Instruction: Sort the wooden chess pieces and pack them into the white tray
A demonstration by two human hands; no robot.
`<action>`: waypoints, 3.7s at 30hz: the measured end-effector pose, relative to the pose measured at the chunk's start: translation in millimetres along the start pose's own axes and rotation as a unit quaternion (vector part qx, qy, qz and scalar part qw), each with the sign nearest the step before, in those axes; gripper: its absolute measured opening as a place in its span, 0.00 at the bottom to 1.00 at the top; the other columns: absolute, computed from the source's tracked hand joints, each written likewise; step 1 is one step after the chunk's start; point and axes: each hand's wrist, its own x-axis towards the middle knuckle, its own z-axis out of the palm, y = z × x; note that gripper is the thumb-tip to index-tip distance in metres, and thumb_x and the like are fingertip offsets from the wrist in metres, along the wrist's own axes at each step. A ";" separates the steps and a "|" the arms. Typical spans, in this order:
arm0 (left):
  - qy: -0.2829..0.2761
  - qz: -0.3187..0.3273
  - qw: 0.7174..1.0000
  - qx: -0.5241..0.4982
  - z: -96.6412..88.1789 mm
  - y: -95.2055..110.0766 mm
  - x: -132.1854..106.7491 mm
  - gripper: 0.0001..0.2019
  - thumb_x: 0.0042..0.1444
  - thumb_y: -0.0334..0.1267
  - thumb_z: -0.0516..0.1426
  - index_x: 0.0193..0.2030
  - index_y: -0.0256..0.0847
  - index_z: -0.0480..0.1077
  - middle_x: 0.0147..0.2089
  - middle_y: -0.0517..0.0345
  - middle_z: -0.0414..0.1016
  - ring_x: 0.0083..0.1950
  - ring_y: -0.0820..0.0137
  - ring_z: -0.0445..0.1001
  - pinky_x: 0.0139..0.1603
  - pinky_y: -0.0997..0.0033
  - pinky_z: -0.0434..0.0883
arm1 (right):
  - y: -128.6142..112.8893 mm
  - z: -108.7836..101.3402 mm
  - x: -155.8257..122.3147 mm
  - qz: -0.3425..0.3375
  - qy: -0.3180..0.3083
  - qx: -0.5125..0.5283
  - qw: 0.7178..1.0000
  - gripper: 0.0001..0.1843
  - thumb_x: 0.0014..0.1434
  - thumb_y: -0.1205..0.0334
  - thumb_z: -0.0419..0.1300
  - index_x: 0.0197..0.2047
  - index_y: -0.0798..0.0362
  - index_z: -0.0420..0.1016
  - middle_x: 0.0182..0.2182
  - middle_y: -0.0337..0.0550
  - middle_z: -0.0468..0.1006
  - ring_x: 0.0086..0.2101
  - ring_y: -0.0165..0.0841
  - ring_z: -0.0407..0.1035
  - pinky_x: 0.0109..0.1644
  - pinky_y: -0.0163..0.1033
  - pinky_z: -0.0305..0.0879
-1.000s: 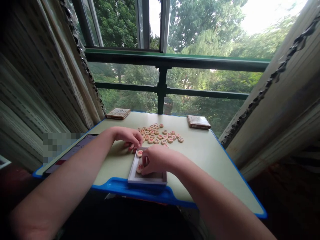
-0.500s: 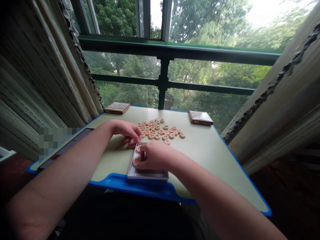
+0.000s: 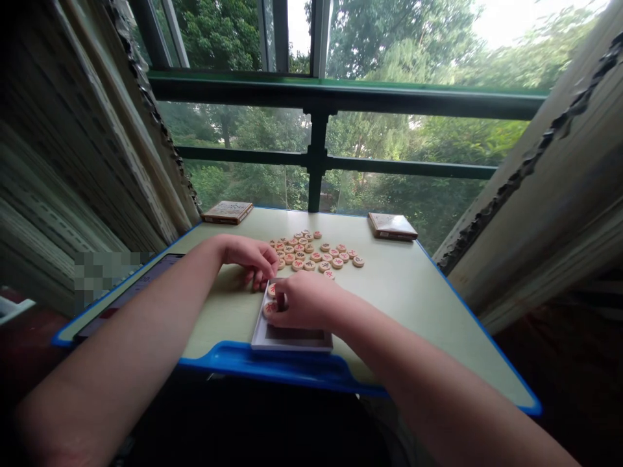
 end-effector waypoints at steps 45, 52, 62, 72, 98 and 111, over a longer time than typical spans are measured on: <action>0.024 0.016 0.999 -0.032 -0.7 -10.2 2.3 0.10 0.40 0.39 0.64 0.26 0.36 0.69 0.24 0.58 0.76 0.26 0.73 0.75 0.22 0.79 0.67 | 20.3 0.6 10.4 0.032 0.142 -0.025 0.989 0.13 0.55 0.58 0.52 0.39 0.51 0.76 0.27 0.43 0.77 0.27 0.32 0.67 0.31 0.34 0.54; 0.019 0.014 0.999 -0.023 -4.5 -13.4 3.9 0.11 0.40 0.41 0.65 0.26 0.37 0.71 0.25 0.58 0.76 0.25 0.74 0.74 0.23 0.78 0.68 | 91.3 -15.3 19.2 0.307 0.184 -0.045 0.933 0.15 0.54 0.61 0.52 0.42 0.51 0.75 0.39 0.49 0.78 0.36 0.37 0.70 0.30 0.34 0.56; 0.193 0.073 0.977 0.059 5.3 1.9 2.1 0.22 0.43 0.57 0.59 0.19 0.36 0.65 0.14 0.60 0.65 0.14 0.79 0.59 0.16 0.77 0.57 | 104.9 -7.1 20.4 0.135 0.130 0.015 0.982 0.16 0.56 0.57 0.53 0.44 0.50 0.76 0.36 0.45 0.74 0.31 0.30 0.67 0.35 0.33 0.59; 0.463 0.185 0.806 0.320 11.4 8.8 12.9 0.13 0.51 0.47 0.55 0.33 0.40 0.74 0.35 0.54 0.75 0.39 0.67 0.69 0.41 0.71 0.65 | 93.4 3.4 30.1 0.172 0.137 0.002 0.976 0.17 0.56 0.51 0.55 0.42 0.51 0.76 0.40 0.46 0.71 0.36 0.31 0.68 0.37 0.32 0.59; 0.537 0.106 0.760 0.350 4.2 -9.8 30.4 0.15 0.54 0.42 0.51 0.39 0.39 0.76 0.42 0.51 0.76 0.47 0.61 0.70 0.51 0.63 0.66 | 117.2 14.0 38.4 0.124 0.179 0.074 0.973 0.12 0.56 0.60 0.55 0.37 0.49 0.80 0.37 0.43 0.79 0.40 0.36 0.64 0.49 0.41 0.53; 0.556 0.122 0.750 0.337 10.2 -10.1 39.7 0.15 0.55 0.44 0.50 0.32 0.39 0.75 0.37 0.52 0.77 0.43 0.62 0.70 0.48 0.64 0.66 | 119.2 3.0 28.4 0.139 0.164 0.071 0.974 0.17 0.49 0.46 0.61 0.36 0.47 0.81 0.40 0.45 0.75 0.43 0.42 0.59 0.48 0.41 0.56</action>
